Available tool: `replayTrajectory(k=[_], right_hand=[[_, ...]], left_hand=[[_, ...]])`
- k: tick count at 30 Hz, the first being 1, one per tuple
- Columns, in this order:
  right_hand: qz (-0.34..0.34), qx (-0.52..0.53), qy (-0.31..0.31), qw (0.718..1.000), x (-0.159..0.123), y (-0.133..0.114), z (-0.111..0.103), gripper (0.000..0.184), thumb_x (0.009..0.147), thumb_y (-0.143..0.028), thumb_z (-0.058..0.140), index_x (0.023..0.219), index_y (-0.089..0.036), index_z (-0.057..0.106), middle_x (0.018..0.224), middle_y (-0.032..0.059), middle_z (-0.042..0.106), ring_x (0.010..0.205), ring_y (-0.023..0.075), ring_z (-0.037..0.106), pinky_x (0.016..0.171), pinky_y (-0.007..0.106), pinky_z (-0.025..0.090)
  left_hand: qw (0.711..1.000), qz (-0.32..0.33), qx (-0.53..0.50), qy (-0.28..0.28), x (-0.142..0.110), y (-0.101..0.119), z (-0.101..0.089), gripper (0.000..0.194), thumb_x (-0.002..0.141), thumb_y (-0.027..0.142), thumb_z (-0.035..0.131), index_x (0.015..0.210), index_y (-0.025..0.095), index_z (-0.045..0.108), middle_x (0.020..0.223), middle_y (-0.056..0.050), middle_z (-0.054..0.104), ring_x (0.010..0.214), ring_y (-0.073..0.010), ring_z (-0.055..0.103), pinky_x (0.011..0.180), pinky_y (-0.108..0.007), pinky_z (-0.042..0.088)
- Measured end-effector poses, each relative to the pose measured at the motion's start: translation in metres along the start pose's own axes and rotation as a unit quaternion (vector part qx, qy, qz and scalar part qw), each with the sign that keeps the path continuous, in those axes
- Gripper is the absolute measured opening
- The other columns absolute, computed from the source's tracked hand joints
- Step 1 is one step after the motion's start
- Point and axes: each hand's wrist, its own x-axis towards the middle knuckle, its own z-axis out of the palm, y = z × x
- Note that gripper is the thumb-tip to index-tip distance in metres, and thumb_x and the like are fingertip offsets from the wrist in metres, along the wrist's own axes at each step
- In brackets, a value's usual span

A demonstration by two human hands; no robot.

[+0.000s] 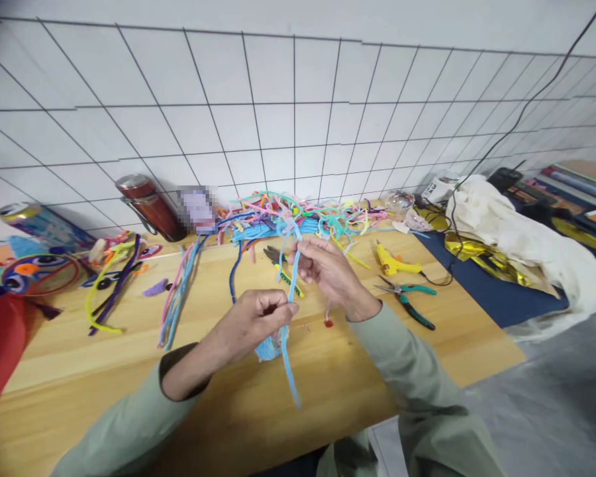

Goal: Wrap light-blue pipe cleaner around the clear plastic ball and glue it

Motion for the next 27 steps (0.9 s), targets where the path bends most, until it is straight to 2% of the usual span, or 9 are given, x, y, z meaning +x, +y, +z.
replayTrajectory(k=[3, 6, 9, 13, 18, 23, 27], right_hand=[[-0.035, -0.042, 0.006, 0.999, 0.001, 0.003, -0.002, 0.031, 0.077, -0.047, 0.088, 0.083, -0.02, 0.074, 0.074, 0.0007, 0.073, 0.05, 0.0088, 0.05, 0.044, 0.023, 0.039], [-0.058, -0.066, 0.02, 0.996, -0.001, 0.002, -0.001, 0.029, 0.079, -0.046, 0.088, 0.082, -0.021, 0.073, 0.073, 0.0004, 0.073, 0.051, 0.0095, 0.052, 0.047, 0.023, 0.041], [-0.041, -0.057, 0.011, 0.997, -0.007, -0.002, 0.003, 0.033, 0.078, -0.05, 0.09, 0.082, -0.021, 0.073, 0.069, -0.0004, 0.071, 0.052, 0.0108, 0.053, 0.047, 0.024, 0.039], [-0.033, -0.083, -0.034, 0.995, -0.017, -0.004, 0.009, 0.037, 0.078, -0.054, 0.09, 0.079, -0.021, 0.073, 0.065, -0.0007, 0.067, 0.052, 0.0111, 0.05, 0.048, 0.025, 0.039], [-0.048, -0.101, -0.055, 0.992, -0.024, -0.003, 0.012, 0.038, 0.078, -0.053, 0.09, 0.074, -0.02, 0.072, 0.062, -0.0032, 0.057, 0.052, 0.0095, 0.045, 0.049, 0.025, 0.034], [-0.013, -0.064, -0.081, 0.995, -0.023, -0.009, 0.008, 0.051, 0.074, -0.06, 0.092, 0.065, -0.02, 0.062, 0.06, -0.0039, 0.051, 0.05, 0.0084, 0.04, 0.045, 0.023, 0.028], [0.004, -0.034, -0.11, 0.993, -0.019, -0.012, 0.003, 0.056, 0.079, -0.063, 0.088, 0.061, -0.019, 0.06, 0.053, -0.0062, 0.042, 0.046, 0.0074, 0.034, 0.043, 0.022, 0.024]], left_hand=[[1.0, 0.008, 0.027, 0.008, -0.001, 0.003, -0.001, 0.043, 0.091, 0.048, 0.053, 0.062, 0.023, 0.033, 0.058, 0.006, 0.03, 0.056, -0.0096, 0.026, 0.053, -0.026, 0.023], [1.0, 0.019, 0.023, -0.002, -0.004, 0.005, -0.002, 0.043, 0.092, 0.044, 0.052, 0.062, 0.022, 0.032, 0.059, 0.006, 0.029, 0.057, -0.0094, 0.026, 0.053, -0.026, 0.022], [0.999, 0.02, -0.027, -0.017, -0.007, 0.005, -0.002, 0.04, 0.094, 0.046, 0.058, 0.067, 0.021, 0.042, 0.063, 0.005, 0.038, 0.058, -0.0093, 0.033, 0.054, -0.024, 0.028], [0.989, -0.001, -0.143, -0.03, -0.003, 0.0, -0.001, 0.046, 0.096, 0.063, 0.057, 0.081, 0.02, 0.06, 0.066, 0.003, 0.055, 0.055, -0.0099, 0.045, 0.052, -0.023, 0.034], [0.988, -0.012, -0.155, 0.004, 0.001, 0.0, 0.003, 0.061, 0.092, 0.076, 0.057, 0.069, 0.02, 0.058, 0.053, 0.004, 0.05, 0.046, -0.0091, 0.041, 0.049, -0.024, 0.032], [0.992, 0.011, -0.127, 0.014, -0.001, 0.01, 0.012, 0.054, 0.094, 0.068, 0.056, 0.071, 0.019, 0.061, 0.054, 0.004, 0.05, 0.049, -0.0092, 0.042, 0.051, -0.024, 0.033], [0.989, 0.049, -0.141, -0.007, 0.003, 0.016, 0.017, 0.053, 0.094, 0.066, 0.057, 0.071, 0.018, 0.06, 0.058, 0.004, 0.05, 0.053, -0.0087, 0.043, 0.054, -0.023, 0.034]])
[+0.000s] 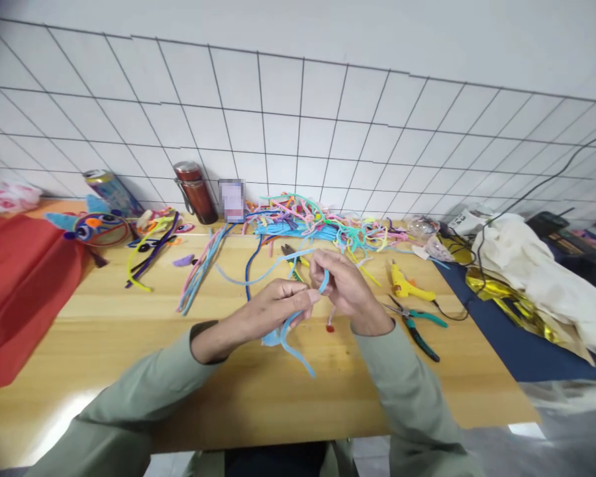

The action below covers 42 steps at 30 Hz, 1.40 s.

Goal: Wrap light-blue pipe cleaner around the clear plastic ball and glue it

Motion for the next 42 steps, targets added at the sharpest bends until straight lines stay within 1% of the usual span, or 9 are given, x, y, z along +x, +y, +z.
replayTrajectory(k=[6, 13, 16, 22, 26, 29, 35, 39, 42], right_hand=[[0.01, 0.083, -0.021, 0.996, 0.0, -0.009, -0.004, 0.051, 0.079, -0.058, 0.092, 0.064, -0.021, 0.06, 0.053, -0.0102, 0.032, 0.043, 0.0057, 0.025, 0.041, 0.019, 0.028], [-0.078, -0.02, 0.126, 0.989, -0.007, -0.01, -0.01, 0.042, 0.072, -0.055, 0.098, 0.072, -0.02, 0.075, 0.052, -0.005, 0.054, 0.044, 0.0078, 0.046, 0.042, 0.018, 0.036], [-0.102, -0.053, 0.157, 0.981, -0.008, -0.009, -0.01, 0.042, 0.072, -0.056, 0.099, 0.072, -0.021, 0.077, 0.051, -0.0039, 0.057, 0.045, 0.0082, 0.05, 0.044, 0.018, 0.041], [-0.064, -0.085, 0.126, 0.986, -0.001, -0.004, -0.005, 0.041, 0.073, -0.057, 0.097, 0.072, -0.02, 0.079, 0.053, -0.0005, 0.06, 0.044, 0.0096, 0.049, 0.042, 0.02, 0.04], [-0.07, -0.057, 0.141, 0.986, 0.004, -0.002, -0.005, 0.042, 0.07, -0.057, 0.096, 0.071, -0.019, 0.077, 0.053, -0.0029, 0.051, 0.047, 0.0104, 0.047, 0.043, 0.022, 0.042], [-0.078, -0.055, 0.18, 0.979, 0.009, -0.001, -0.007, 0.041, 0.066, -0.05, 0.1, 0.068, -0.02, 0.073, 0.055, -0.0051, 0.045, 0.049, 0.0098, 0.044, 0.043, 0.021, 0.04], [-0.061, 0.013, 0.15, 0.987, 0.014, 0.006, -0.01, 0.046, 0.067, -0.048, 0.101, 0.067, -0.024, 0.062, 0.058, -0.0089, 0.027, 0.043, 0.0101, 0.021, 0.035, 0.025, 0.024], [-0.069, -0.014, 0.181, 0.981, 0.021, 0.011, -0.011, 0.045, 0.062, -0.044, 0.106, 0.069, -0.025, 0.065, 0.062, -0.0068, 0.039, 0.047, 0.0124, 0.029, 0.037, 0.03, 0.027], [-0.108, -0.043, 0.239, 0.964, 0.028, 0.015, -0.011, 0.049, 0.052, -0.041, 0.11, 0.064, -0.024, 0.066, 0.062, -0.006, 0.048, 0.05, 0.0125, 0.038, 0.043, 0.031, 0.034]], left_hand=[[0.999, 0.022, 0.017, 0.027, -0.002, 0.003, 0.002, 0.056, 0.097, 0.063, 0.055, 0.063, 0.019, 0.053, 0.056, 0.005, 0.044, 0.055, -0.0086, 0.037, 0.056, -0.023, 0.031], [0.997, -0.003, -0.02, 0.078, 0.002, -0.004, 0.001, 0.052, 0.099, 0.057, 0.05, 0.063, 0.02, 0.052, 0.055, 0.006, 0.043, 0.052, -0.0081, 0.036, 0.054, -0.023, 0.031], [0.996, -0.005, -0.06, 0.063, 0.005, -0.005, -0.002, 0.052, 0.1, 0.059, 0.054, 0.065, 0.02, 0.053, 0.053, 0.007, 0.042, 0.05, -0.0083, 0.037, 0.051, -0.023, 0.029], [0.992, 0.021, -0.115, 0.048, 0.006, 0.001, -0.015, 0.043, 0.105, 0.049, 0.055, 0.077, 0.017, 0.064, 0.054, 0.007, 0.044, 0.052, -0.009, 0.041, 0.054, -0.023, 0.033], [0.994, 0.032, -0.091, 0.049, 0.013, -0.01, -0.025, 0.043, 0.105, 0.047, 0.054, 0.079, 0.016, 0.068, 0.075, 0.0, 0.063, 0.071, -0.012, 0.057, 0.067, -0.022, 0.044], [0.994, 0.013, -0.102, 0.034, 0.021, -0.021, -0.028, 0.043, 0.106, 0.048, 0.053, 0.08, 0.017, 0.068, 0.081, -0.003, 0.066, 0.079, -0.0146, 0.062, 0.072, -0.023, 0.049], [0.987, -0.026, -0.161, -0.011, 0.03, -0.031, -0.029, 0.048, 0.107, 0.053, 0.053, 0.081, 0.016, 0.071, 0.075, 0.0, 0.06, 0.066, -0.0103, 0.054, 0.063, -0.022, 0.045], [0.981, -0.07, -0.181, -0.029, 0.03, -0.033, -0.029, 0.054, 0.106, 0.061, 0.055, 0.088, 0.016, 0.079, 0.059, 0.005, 0.041, 0.056, -0.0098, 0.042, 0.056, -0.023, 0.039], [0.981, -0.051, -0.184, -0.021, 0.029, -0.034, -0.029, 0.054, 0.106, 0.062, 0.054, 0.093, 0.018, 0.081, 0.063, 0.003, 0.052, 0.061, -0.011, 0.049, 0.064, -0.024, 0.046]])
